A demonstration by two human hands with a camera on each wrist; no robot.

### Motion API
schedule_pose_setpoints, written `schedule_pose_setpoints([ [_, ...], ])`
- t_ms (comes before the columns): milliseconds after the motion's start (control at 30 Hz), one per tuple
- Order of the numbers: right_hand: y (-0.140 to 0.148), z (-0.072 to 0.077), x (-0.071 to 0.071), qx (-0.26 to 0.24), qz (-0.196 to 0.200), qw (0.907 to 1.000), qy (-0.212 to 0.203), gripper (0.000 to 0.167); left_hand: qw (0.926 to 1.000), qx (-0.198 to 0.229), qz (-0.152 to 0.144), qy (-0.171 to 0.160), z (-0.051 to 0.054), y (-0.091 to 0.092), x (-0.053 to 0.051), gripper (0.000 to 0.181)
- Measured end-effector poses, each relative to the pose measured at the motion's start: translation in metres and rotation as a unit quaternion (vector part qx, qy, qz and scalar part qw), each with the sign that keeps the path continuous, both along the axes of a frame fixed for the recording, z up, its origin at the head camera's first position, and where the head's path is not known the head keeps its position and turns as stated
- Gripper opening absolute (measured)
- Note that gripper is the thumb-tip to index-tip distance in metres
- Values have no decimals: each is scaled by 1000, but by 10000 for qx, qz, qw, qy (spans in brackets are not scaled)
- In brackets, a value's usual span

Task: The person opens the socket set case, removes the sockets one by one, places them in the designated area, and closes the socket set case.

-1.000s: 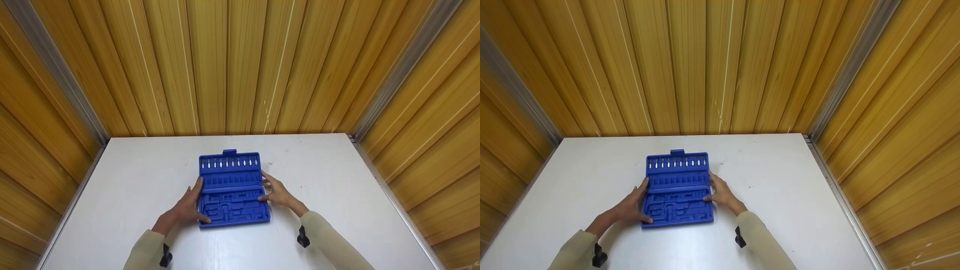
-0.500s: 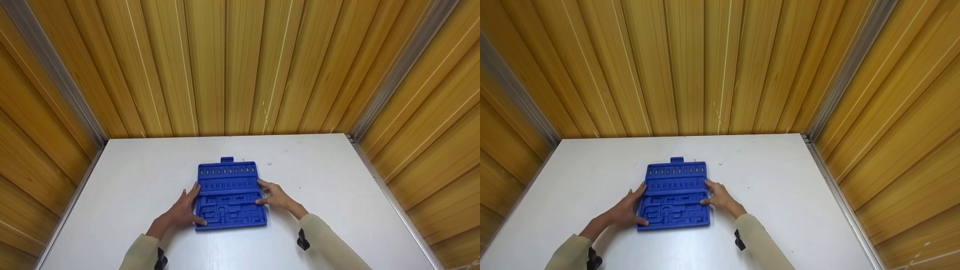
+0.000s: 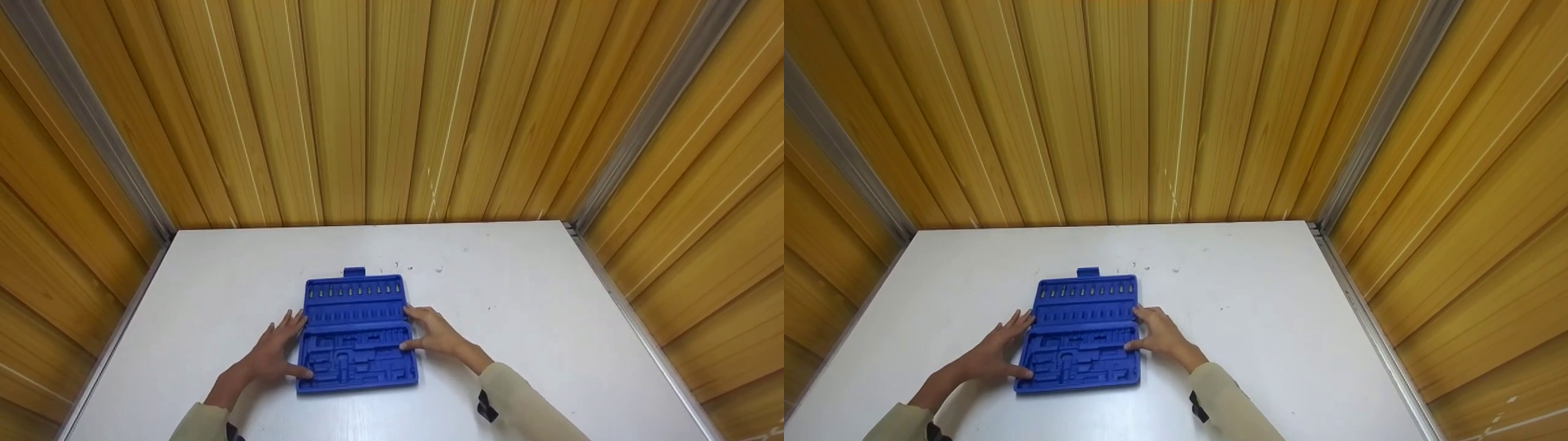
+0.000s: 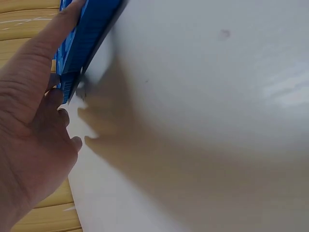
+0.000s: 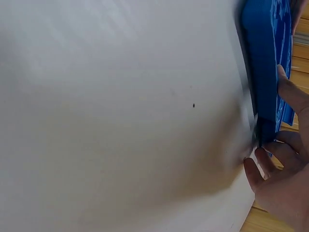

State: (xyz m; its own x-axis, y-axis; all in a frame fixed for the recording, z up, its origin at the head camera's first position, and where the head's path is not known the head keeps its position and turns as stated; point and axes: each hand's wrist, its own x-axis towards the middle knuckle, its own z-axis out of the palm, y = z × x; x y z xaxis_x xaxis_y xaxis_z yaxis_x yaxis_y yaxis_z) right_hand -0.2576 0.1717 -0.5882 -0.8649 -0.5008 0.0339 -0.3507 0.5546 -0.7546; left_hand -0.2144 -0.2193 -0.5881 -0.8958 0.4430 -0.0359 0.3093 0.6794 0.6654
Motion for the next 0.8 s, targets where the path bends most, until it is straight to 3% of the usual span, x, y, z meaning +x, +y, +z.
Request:
schedule_pose_setpoints([
  [333,-2,-3,0,222,80,9996,157,91,9999,80,-104,-77,-1,-6,3,128],
  [600,-6,11,0,656,149,9973,301,89,9997,-15,-186,-131,3,-8,4,138],
  [800,-13,21,-4,794,-30,9942,719,67,9997,-125,-161,-116,1,-7,4,139],
])
